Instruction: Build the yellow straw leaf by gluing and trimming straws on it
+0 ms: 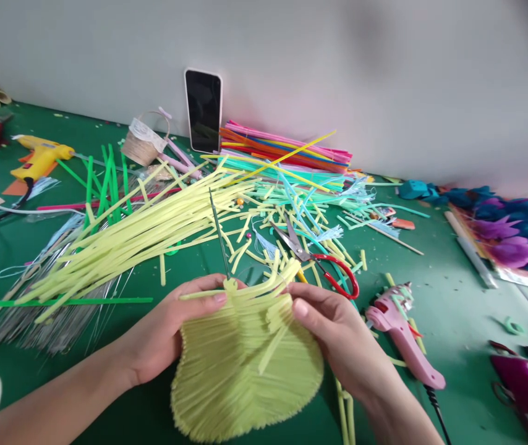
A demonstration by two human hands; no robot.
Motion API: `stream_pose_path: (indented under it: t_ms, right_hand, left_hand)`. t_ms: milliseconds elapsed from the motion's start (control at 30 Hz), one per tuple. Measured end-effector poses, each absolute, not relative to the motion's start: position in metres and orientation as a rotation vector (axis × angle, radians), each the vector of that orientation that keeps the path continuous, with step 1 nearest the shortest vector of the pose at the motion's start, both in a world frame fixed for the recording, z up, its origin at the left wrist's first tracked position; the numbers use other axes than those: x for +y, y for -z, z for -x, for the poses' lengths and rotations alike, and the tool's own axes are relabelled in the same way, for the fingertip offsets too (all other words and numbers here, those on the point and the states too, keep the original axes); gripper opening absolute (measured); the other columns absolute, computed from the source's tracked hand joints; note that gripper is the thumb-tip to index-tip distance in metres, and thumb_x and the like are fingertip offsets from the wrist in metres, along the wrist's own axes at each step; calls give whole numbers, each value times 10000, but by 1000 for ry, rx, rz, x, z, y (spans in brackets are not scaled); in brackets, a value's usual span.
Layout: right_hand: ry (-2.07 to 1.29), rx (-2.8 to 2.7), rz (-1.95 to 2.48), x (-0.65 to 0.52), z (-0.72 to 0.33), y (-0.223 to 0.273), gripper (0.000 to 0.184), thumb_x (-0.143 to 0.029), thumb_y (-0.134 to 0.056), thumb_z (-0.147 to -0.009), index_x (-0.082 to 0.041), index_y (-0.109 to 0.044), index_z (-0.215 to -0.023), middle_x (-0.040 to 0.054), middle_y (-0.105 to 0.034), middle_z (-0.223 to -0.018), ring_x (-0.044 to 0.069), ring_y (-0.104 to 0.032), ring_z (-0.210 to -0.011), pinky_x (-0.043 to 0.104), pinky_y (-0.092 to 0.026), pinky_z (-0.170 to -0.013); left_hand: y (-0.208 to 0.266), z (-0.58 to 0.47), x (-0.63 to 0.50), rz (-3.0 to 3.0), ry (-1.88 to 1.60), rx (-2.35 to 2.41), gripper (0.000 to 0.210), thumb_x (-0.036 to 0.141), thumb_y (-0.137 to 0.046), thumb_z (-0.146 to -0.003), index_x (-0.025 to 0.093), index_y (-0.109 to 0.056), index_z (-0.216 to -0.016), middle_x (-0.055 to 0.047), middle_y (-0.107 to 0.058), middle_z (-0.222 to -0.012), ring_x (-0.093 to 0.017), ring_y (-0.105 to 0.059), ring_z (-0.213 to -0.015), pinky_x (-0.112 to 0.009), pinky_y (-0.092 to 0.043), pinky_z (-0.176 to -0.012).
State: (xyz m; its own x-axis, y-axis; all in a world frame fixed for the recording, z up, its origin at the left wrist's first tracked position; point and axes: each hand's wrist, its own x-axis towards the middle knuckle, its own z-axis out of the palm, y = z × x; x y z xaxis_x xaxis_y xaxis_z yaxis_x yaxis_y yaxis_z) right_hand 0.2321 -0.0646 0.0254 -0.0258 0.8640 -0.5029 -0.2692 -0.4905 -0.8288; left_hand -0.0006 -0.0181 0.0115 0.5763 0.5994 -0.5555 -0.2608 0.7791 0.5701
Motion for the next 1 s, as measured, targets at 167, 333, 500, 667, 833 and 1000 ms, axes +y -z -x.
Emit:
stream_pose_path:
  t_ms: [167,333,500,667,833,1000]
  right_hand:
    - [-1583,-673,1327,-55,-236,-26,240,-454,-772,-805,-215,-770,-822,12,-699,-778,121,-612,-740,233,-481,-759]
    - [-1490,-680,1361,-53,-230,-28,213,-405,-817,-770,-207,-754,-726,-26,-655,-671,72,-550,-633,178,-442,-642]
    - [-1476,-595,1325,-58,-229,-27,187,-350,-841,-745,-216,-712,-738,-35,-681,-712,72,-572,-646,172,-457,-640]
    - [-1443,-709,1357,-65,-228,-28,198,-360,-813,-776,-218,-683,-824,-16,-685,-788,102,-605,-697,202,-480,-654]
    - [-1268,-834,1404,-68,-219,-30,223,-344,-813,-769,-237,-653,-882,5,-704,-855,146,-654,-761,248,-528,-685]
    - [-865,-1030,1530,-74,-208,-28,102,-264,-770,-808,-253,-686,-865,16,-735,-881,167,-706,-812,278,-582,-749]
  left_hand:
    - [-10,-1,-19,-462,-480,810,209,271,-684,-866,203,-722,-1060,-84,-757,-1078,-218,-712,-907,-293,-523,-811]
    - [-11,1,-18,-456,-517,826,194,257,-689,-862,220,-724,-1049,-63,-761,-1041,-201,-711,-879,-279,-526,-798]
    - [-12,1,-17,-470,-512,832,188,268,-684,-868,213,-724,-1043,-65,-755,-1055,-200,-708,-884,-273,-525,-797]
    - [-11,0,-18,-480,-527,850,199,266,-693,-867,235,-726,-1060,-54,-757,-1056,-189,-704,-877,-268,-518,-794]
    - [-10,0,-17,-470,-541,859,177,261,-703,-859,242,-733,-1033,-48,-760,-1045,-187,-701,-870,-263,-512,-781]
    - [-13,-1,-17,-470,-538,860,177,267,-704,-856,248,-725,-1031,-37,-758,-1007,-183,-697,-859,-263,-505,-777]
